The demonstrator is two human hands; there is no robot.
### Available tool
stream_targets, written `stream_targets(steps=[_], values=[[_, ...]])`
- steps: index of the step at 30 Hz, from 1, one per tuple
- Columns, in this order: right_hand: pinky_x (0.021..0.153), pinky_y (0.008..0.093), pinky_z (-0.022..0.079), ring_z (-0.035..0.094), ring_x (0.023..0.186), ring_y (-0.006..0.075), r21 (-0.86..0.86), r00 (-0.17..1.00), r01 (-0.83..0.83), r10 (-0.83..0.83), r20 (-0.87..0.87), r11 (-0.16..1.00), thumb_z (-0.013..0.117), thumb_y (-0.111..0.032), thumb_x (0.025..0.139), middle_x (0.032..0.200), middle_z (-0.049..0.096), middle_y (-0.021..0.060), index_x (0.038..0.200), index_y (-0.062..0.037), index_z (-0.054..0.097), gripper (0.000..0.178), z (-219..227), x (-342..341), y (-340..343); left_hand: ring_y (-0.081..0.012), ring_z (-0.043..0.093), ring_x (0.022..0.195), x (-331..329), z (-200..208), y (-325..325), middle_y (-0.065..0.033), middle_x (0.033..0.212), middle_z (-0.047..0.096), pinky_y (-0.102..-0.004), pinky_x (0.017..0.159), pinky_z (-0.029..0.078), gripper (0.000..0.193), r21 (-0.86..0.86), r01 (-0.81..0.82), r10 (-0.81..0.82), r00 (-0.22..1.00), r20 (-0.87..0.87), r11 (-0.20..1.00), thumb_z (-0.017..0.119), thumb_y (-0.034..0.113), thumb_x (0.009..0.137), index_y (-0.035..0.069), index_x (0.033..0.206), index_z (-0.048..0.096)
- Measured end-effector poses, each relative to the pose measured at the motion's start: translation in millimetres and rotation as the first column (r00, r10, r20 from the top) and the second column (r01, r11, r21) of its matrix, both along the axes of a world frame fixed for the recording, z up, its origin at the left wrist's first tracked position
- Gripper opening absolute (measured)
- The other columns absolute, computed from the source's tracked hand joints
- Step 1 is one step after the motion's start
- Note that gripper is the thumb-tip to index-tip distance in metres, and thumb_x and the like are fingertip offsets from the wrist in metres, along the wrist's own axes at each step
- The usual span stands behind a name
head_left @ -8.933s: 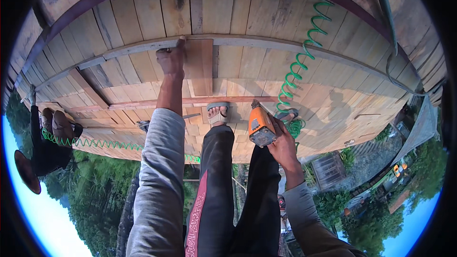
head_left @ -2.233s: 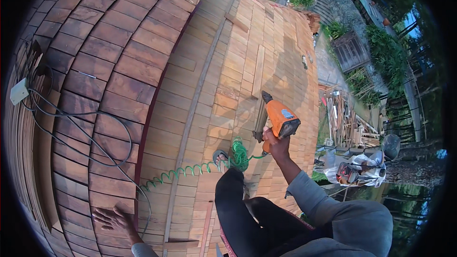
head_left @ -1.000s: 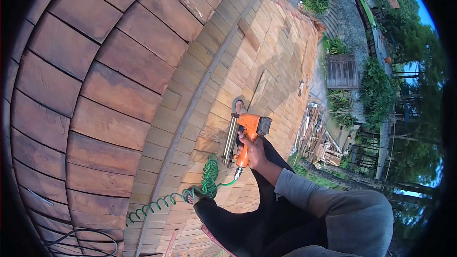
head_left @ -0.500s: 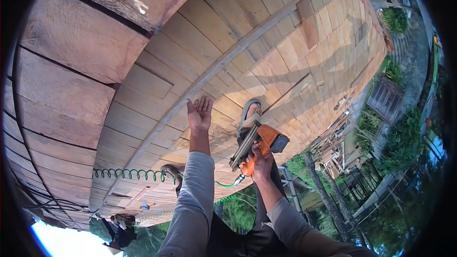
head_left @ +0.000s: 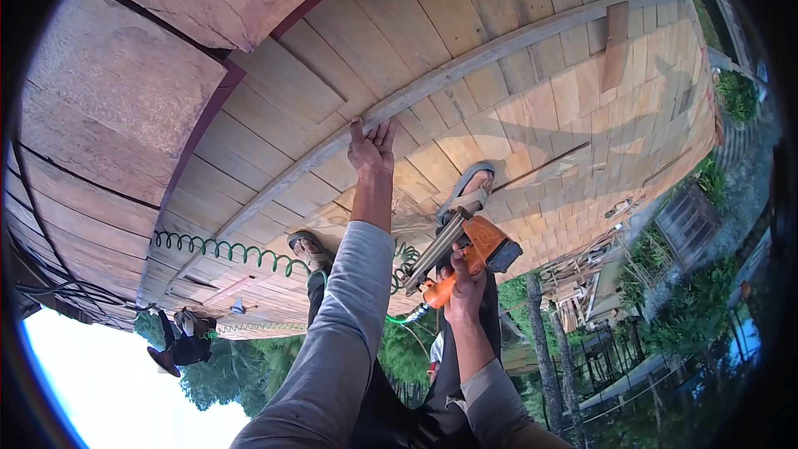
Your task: The person installs wooden shingles on a curved roof structure using a pneumatic nail gun, positioning shingles one at a time and securing them with fasteners.
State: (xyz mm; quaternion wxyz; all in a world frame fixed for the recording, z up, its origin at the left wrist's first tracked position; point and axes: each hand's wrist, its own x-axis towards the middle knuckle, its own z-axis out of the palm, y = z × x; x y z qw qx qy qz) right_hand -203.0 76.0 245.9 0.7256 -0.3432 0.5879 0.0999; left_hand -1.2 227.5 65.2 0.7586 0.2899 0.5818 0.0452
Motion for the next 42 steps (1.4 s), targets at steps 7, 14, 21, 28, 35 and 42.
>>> stream_targets(steps=[7,14,21,28,35,42], values=[[0.062,0.0329,0.047,0.054,0.067,0.0123,0.045,0.999,-0.006,0.008,-0.047,0.999,0.078,-0.017,0.089,0.123,0.058,0.0054,0.116,-0.0122,0.053,0.038,-2,2,6,-0.0394,0.069,0.100,23,5,17,-0.0256,0.115,0.061,-0.0537,0.095,0.058,0.062,0.098,-0.012,-0.007,0.982,0.186,0.995,0.076,0.040,0.090,-0.009,0.118,0.051],[0.063,0.0329,0.047,0.053,0.068,0.0124,0.052,0.998,0.010,-0.007,-0.055,0.999,0.080,-0.019,0.088,0.124,0.058,0.0051,0.120,-0.0110,0.052,0.043,2,7,1,-0.0398,0.069,0.101,23,-3,23,-0.0266,0.115,0.061,-0.0537,0.096,0.057,0.063,0.066,-0.028,0.021,0.994,0.107,0.997,0.075,0.039,0.091,-0.009,0.122,0.049],[0.063,0.0332,0.047,0.053,0.068,0.0125,0.060,0.999,0.017,-0.015,-0.046,0.998,0.081,-0.019,0.087,0.126,0.058,0.0053,0.119,-0.0119,0.052,0.043,-1,3,-7,-0.0397,0.067,0.101,19,-8,22,-0.0287,0.111,0.060,-0.0545,0.096,0.057,0.067,0.126,0.004,-0.016,0.995,0.097,0.992,0.071,0.042,0.093,-0.012,0.121,0.044],[0.063,0.0316,0.047,0.053,0.069,0.0116,0.053,1.000,0.011,-0.010,-0.029,0.999,0.079,-0.017,0.088,0.124,0.056,0.0062,0.125,-0.0083,0.051,0.047,-2,5,-11,-0.0390,0.071,0.088,22,-11,18,-0.0276,0.101,0.064,-0.0519,0.087,0.062,0.073,0.130,0.046,-0.067,0.984,0.166,0.990,0.077,0.046,0.087,-0.009,0.122,0.044],[0.064,0.0287,0.047,0.052,0.070,0.0107,0.120,0.996,0.052,-0.043,-0.078,0.991,0.076,-0.012,0.089,0.111,0.058,0.0062,0.130,-0.0049,0.051,0.048,22,41,-5,-0.0374,0.070,0.087,21,-6,29,-0.0271,0.102,0.064,-0.0523,0.087,0.062,0.071,0.181,0.036,-0.052,0.995,0.087,0.983,0.075,0.045,0.090,-0.011,0.119,0.044],[0.062,0.0295,0.047,0.054,0.067,0.0111,-0.010,0.997,0.078,-0.078,0.000,0.997,0.076,-0.012,0.090,0.087,0.056,-0.0012,0.107,-0.0105,0.056,0.026,-2,28,-22,-0.0399,0.064,0.113,17,-10,33,-0.0299,0.120,0.059,-0.0545,0.104,0.054,0.084,0.138,0.214,-0.217,0.976,0.008,0.967,0.062,0.055,0.094,-0.019,0.127,0.039]])
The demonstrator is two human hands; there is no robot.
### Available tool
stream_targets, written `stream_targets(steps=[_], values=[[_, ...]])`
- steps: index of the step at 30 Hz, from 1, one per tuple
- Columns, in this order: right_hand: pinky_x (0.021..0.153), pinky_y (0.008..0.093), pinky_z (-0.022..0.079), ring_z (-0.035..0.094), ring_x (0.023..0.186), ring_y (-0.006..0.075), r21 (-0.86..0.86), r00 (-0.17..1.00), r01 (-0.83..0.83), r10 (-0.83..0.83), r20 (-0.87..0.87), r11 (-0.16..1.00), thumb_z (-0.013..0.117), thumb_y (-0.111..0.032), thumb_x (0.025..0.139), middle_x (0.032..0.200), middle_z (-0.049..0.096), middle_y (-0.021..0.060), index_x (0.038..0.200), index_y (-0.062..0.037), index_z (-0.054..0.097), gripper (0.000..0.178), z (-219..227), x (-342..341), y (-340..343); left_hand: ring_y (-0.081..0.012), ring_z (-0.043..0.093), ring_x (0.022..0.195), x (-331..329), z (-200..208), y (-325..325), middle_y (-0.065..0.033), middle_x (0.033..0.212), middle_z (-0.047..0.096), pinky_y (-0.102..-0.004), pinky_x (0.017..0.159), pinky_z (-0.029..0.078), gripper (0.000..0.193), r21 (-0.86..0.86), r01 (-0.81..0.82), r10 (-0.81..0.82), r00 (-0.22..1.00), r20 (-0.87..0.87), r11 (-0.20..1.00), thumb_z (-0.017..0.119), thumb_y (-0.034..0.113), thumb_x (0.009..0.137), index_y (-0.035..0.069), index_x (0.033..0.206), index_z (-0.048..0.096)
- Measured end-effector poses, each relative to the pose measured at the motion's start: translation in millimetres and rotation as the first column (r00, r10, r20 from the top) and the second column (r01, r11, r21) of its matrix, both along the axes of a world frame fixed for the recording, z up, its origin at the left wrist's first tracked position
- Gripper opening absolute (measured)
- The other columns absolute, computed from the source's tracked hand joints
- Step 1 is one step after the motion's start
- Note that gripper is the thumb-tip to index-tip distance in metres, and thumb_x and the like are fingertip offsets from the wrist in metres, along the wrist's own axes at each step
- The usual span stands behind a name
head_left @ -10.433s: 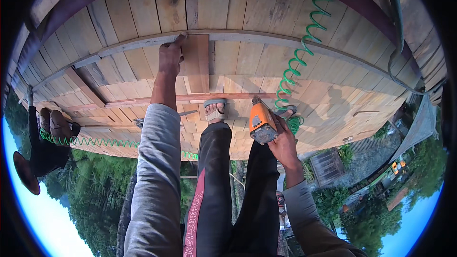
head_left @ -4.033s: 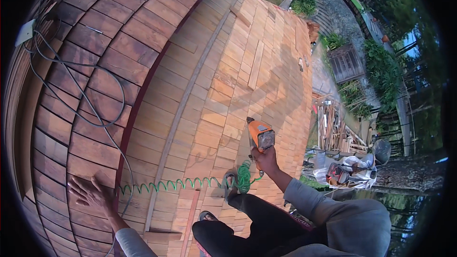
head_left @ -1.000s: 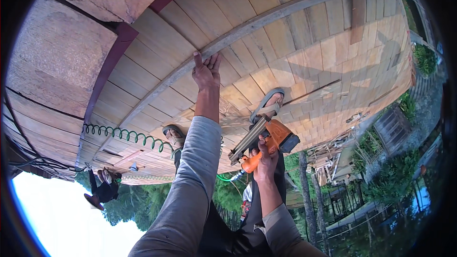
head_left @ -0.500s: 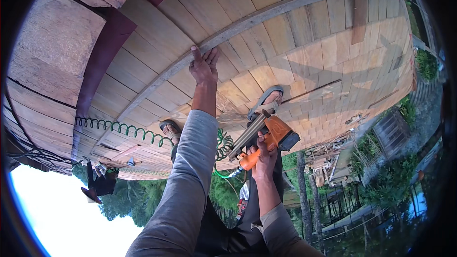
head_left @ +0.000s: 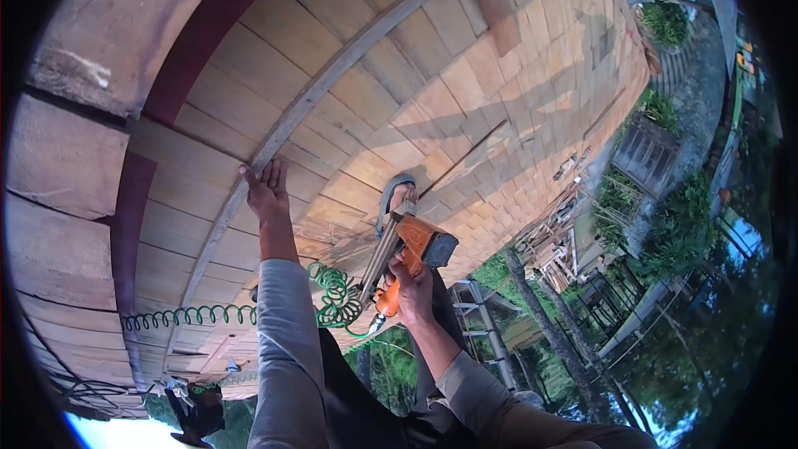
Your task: The person installs wooden shingles on a curved roof structure using a pneumatic nail gun, positioning shingles one at a time and securing them with fasteners.
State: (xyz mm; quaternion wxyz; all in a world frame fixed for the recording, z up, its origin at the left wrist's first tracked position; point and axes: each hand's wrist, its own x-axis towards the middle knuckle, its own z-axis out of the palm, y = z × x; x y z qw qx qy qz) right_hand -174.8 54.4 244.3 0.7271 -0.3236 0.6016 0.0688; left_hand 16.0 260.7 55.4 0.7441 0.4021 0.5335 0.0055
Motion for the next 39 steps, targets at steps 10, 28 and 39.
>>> stream_targets(steps=[10,28,39], values=[[0.044,0.0345,0.055,0.059,0.055,0.0146,-0.514,0.979,0.029,0.080,0.188,0.858,0.066,-0.024,0.098,0.079,0.056,0.0047,0.114,-0.0049,0.048,0.031,-35,131,-212,-0.0392,0.053,0.129,5,-5,8,-0.0301,0.137,0.046,-0.0505,0.113,0.048,0.100,-0.072,0.000,-0.002,0.999,-0.036,0.997,0.061,0.059,0.091,-0.022,0.139,0.027],[0.049,0.0324,0.048,0.054,0.055,0.0149,-0.418,0.993,0.033,0.016,0.113,0.908,0.068,-0.007,0.092,0.082,0.061,0.0043,0.103,-0.0087,0.052,0.019,-196,272,-324,-0.0357,0.056,0.124,6,6,38,-0.0229,0.127,0.055,-0.0522,0.113,0.047,0.083,0.086,-0.100,0.109,0.988,-0.108,0.991,0.061,0.060,0.091,-0.013,0.125,0.043],[0.058,0.0298,0.050,0.050,0.065,0.0108,-0.395,0.969,-0.109,0.186,0.161,0.912,0.065,-0.014,0.097,0.118,0.066,0.0095,0.127,-0.0060,0.054,0.032,-214,239,-383,-0.0300,0.060,0.106,10,20,-29,-0.0175,0.118,0.055,-0.0543,0.103,0.052,0.077,0.088,-0.129,0.139,0.983,-0.119,0.988,0.056,0.064,0.093,0.004,0.137,0.039]])
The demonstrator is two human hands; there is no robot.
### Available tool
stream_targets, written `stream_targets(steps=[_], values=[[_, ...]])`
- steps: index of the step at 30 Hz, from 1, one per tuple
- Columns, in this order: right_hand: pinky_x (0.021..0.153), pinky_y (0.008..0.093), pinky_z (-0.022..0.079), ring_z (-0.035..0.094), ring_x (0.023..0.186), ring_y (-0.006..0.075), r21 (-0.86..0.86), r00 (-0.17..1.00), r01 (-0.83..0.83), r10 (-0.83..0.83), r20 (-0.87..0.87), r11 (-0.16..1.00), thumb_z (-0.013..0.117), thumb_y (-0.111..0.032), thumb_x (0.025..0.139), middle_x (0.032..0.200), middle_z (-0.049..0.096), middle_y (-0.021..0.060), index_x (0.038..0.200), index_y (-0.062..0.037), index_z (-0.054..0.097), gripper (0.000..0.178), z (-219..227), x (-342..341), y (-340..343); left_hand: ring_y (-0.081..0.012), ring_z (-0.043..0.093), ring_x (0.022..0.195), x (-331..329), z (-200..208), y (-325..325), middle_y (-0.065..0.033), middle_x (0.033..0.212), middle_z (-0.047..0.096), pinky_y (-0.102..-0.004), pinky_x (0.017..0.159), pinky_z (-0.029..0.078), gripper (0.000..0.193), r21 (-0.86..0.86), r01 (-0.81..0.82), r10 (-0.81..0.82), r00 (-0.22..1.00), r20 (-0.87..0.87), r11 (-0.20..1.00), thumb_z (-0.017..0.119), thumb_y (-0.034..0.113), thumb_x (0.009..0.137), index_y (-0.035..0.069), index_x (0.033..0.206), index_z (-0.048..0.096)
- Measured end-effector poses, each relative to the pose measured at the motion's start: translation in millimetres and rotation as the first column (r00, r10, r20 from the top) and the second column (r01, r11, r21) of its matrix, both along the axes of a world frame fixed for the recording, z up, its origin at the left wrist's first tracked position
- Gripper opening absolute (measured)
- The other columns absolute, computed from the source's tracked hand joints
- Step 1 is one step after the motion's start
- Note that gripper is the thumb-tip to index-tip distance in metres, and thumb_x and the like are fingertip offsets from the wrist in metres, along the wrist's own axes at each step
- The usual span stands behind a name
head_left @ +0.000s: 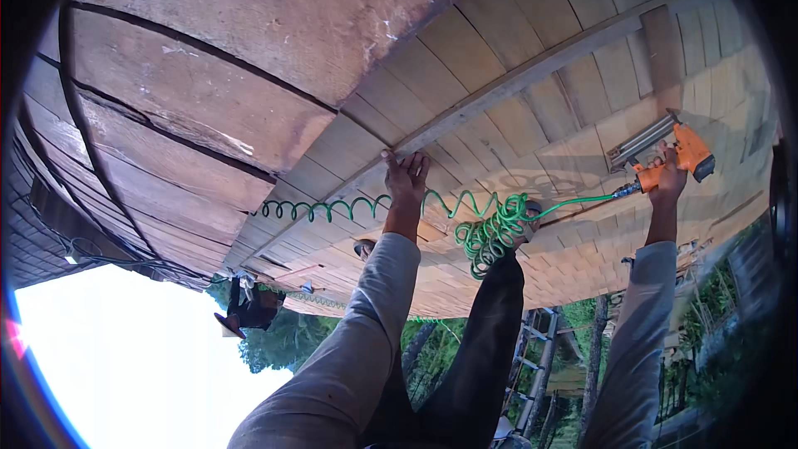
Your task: The person installs wooden shingles on a curved roof structure using a pneumatic nail gun, positioning shingles one at a time and securing them with fasteners.
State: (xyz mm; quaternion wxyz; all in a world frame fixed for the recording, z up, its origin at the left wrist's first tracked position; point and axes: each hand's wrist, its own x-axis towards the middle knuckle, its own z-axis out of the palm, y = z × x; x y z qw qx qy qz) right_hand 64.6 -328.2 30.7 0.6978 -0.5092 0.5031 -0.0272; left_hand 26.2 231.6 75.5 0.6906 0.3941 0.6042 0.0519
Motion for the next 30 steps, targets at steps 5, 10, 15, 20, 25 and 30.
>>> stream_targets(steps=[5,10,15,20,25,30], values=[[0.058,0.0307,0.050,0.051,0.065,0.0113,-0.034,0.996,-0.050,0.052,0.079,0.998,0.066,-0.014,0.097,0.111,0.065,0.0065,0.127,-0.0076,0.054,0.033,-10,3,10,-0.0329,0.058,0.112,-5,0,30,-0.0216,0.131,0.049,-0.0560,0.108,0.048,0.083,-0.118,0.065,-0.061,0.997,0.044,0.991,0.058,0.063,0.093,0.002,0.144,0.032],[0.059,0.0417,0.054,0.049,0.063,0.0097,0.174,0.996,0.078,-0.070,-0.054,0.982,0.067,-0.015,0.095,0.078,0.050,-0.0005,0.117,-0.0115,0.055,0.025,12,-11,-19,-0.0335,0.058,0.110,7,2,-6,-0.0222,0.123,0.054,-0.0563,0.108,0.048,0.073,-0.122,0.120,-0.116,0.992,0.039,0.985,0.058,0.059,0.094,0.002,0.136,0.040],[0.050,0.0321,0.047,0.051,0.052,0.0120,-0.068,0.996,0.036,-0.031,0.085,0.997,0.068,0.000,0.087,0.078,0.057,0.0015,0.105,-0.0094,0.051,0.026,16,43,68,-0.0312,0.060,0.119,-8,-8,74,-0.0200,0.127,0.057,-0.0524,0.111,0.046,0.082,-0.099,0.042,-0.040,0.999,0.026,0.994,0.060,0.063,0.091,-0.003,0.137,0.044],[0.049,0.0298,0.048,0.053,0.057,0.0106,-0.051,0.997,0.073,-0.073,0.002,0.996,0.067,-0.006,0.092,0.084,0.057,-0.0005,0.104,-0.0133,0.055,0.018,46,22,-6,-0.0329,0.056,0.124,-8,-22,33,-0.0226,0.132,0.051,-0.0514,0.109,0.049,0.094,-0.151,0.136,-0.134,0.991,0.024,0.979,0.064,0.061,0.090,-0.012,0.140,0.033],[0.049,0.0291,0.048,0.053,0.059,0.0105,0.048,0.989,0.108,-0.112,0.097,0.993,0.068,-0.011,0.094,0.088,0.057,-0.0025,0.101,-0.0145,0.057,0.013,37,24,-6,-0.0320,0.058,0.120,-9,-22,47,-0.0227,0.129,0.052,-0.0513,0.109,0.050,0.091,-0.167,0.121,-0.125,0.992,-0.009,0.978,0.066,0.059,0.089,-0.013,0.136,0.036],[0.051,0.0330,0.049,0.052,0.058,0.0129,-0.037,0.991,0.132,-0.132,0.000,0.991,0.068,-0.006,0.093,0.080,0.055,0.0000,0.103,-0.0106,0.058,0.015,15,26,-4,-0.0316,0.059,0.120,-12,-23,39,-0.0224,0.129,0.052,-0.0522,0.109,0.050,0.093,-0.113,0.137,-0.138,0.990,0.002,0.984,0.066,0.061,0.089,-0.015,0.133,0.037]])
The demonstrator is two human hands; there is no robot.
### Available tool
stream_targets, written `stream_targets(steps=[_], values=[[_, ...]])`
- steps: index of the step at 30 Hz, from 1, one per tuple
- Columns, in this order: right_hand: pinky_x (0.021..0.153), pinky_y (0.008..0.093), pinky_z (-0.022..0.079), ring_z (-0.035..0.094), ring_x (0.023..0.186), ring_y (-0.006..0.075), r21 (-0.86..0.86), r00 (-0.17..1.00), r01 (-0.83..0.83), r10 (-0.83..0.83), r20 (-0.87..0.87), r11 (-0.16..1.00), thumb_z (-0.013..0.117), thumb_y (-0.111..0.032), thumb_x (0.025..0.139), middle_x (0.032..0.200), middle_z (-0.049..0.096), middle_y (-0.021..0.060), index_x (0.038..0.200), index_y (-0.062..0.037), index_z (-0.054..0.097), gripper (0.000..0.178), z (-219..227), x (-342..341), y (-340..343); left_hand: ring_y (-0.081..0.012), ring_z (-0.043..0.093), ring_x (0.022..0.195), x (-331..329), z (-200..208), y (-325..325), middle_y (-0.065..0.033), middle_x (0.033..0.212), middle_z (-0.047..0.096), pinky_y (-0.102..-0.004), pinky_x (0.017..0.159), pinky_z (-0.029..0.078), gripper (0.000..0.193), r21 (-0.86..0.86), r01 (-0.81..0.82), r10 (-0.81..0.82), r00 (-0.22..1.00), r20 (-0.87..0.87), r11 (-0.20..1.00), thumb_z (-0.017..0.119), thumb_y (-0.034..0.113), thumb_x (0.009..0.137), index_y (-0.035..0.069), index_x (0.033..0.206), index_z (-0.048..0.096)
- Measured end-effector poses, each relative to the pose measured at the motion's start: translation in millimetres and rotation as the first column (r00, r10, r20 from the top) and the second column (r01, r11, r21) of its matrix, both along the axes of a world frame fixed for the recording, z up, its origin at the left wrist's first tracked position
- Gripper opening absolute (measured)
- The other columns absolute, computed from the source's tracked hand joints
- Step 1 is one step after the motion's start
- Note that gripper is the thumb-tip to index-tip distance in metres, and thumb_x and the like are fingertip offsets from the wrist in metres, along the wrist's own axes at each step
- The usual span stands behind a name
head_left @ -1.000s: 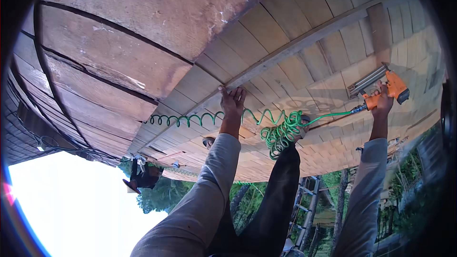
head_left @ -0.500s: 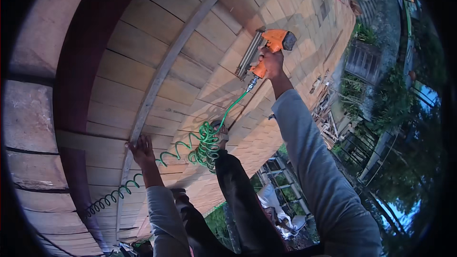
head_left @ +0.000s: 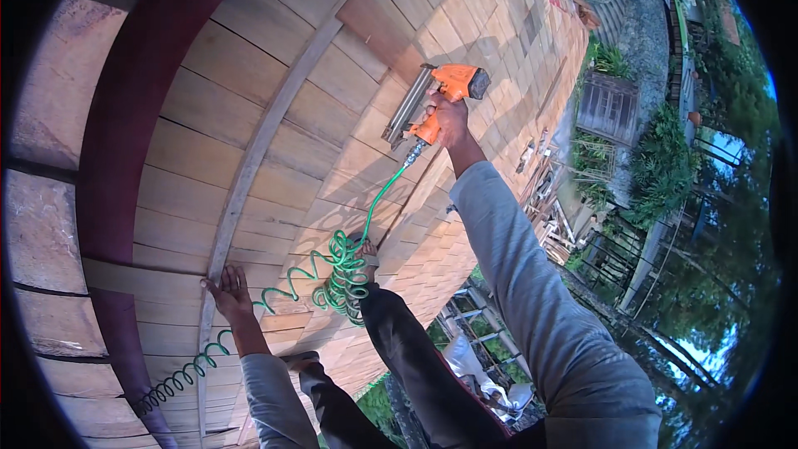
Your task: The person installs wooden shingles on a curved roof structure using a pneumatic nail gun, positioning shingles one at a time and securing them with fasteners.
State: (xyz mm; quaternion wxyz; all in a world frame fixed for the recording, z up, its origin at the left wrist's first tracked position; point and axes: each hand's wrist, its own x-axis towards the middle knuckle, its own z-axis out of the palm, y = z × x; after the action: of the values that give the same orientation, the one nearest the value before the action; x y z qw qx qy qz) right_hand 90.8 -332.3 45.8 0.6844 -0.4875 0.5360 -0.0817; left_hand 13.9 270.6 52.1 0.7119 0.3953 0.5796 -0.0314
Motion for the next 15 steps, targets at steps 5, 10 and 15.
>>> stream_targets(steps=[5,10,15], values=[[0.052,0.0329,0.049,0.052,0.059,0.0116,0.101,0.988,-0.143,0.136,0.068,0.985,0.072,-0.006,0.090,0.073,0.051,-0.0009,0.106,-0.0099,0.053,0.025,0,-11,-15,-0.0346,0.061,0.113,6,4,-2,-0.0229,0.123,0.054,-0.0568,0.107,0.050,0.086,0.034,-0.032,0.032,0.999,0.012,0.999,0.058,0.061,0.093,-0.016,0.126,0.040],[0.061,0.0301,0.054,0.056,0.066,0.0128,0.210,0.985,-0.167,0.154,0.080,0.963,0.066,-0.016,0.097,0.078,0.056,0.0019,0.108,-0.0107,0.056,0.015,10,-12,-26,-0.0328,0.052,0.131,19,25,-22,-0.0203,0.138,0.051,-0.0550,0.111,0.044,0.088,-0.021,0.063,-0.064,0.996,-0.068,0.998,0.053,0.062,0.096,-0.007,0.145,0.029],[0.066,0.0322,0.055,0.059,0.073,0.0138,0.383,0.977,-0.137,0.060,0.206,0.914,0.068,-0.018,0.097,0.091,0.062,0.0020,0.108,-0.0100,0.059,0.016,26,-96,59,-0.0318,0.049,0.134,18,41,-2,-0.0177,0.138,0.051,-0.0535,0.113,0.040,0.091,-0.120,0.065,-0.075,0.994,-0.082,0.991,0.053,0.064,0.096,-0.005,0.149,0.026]])
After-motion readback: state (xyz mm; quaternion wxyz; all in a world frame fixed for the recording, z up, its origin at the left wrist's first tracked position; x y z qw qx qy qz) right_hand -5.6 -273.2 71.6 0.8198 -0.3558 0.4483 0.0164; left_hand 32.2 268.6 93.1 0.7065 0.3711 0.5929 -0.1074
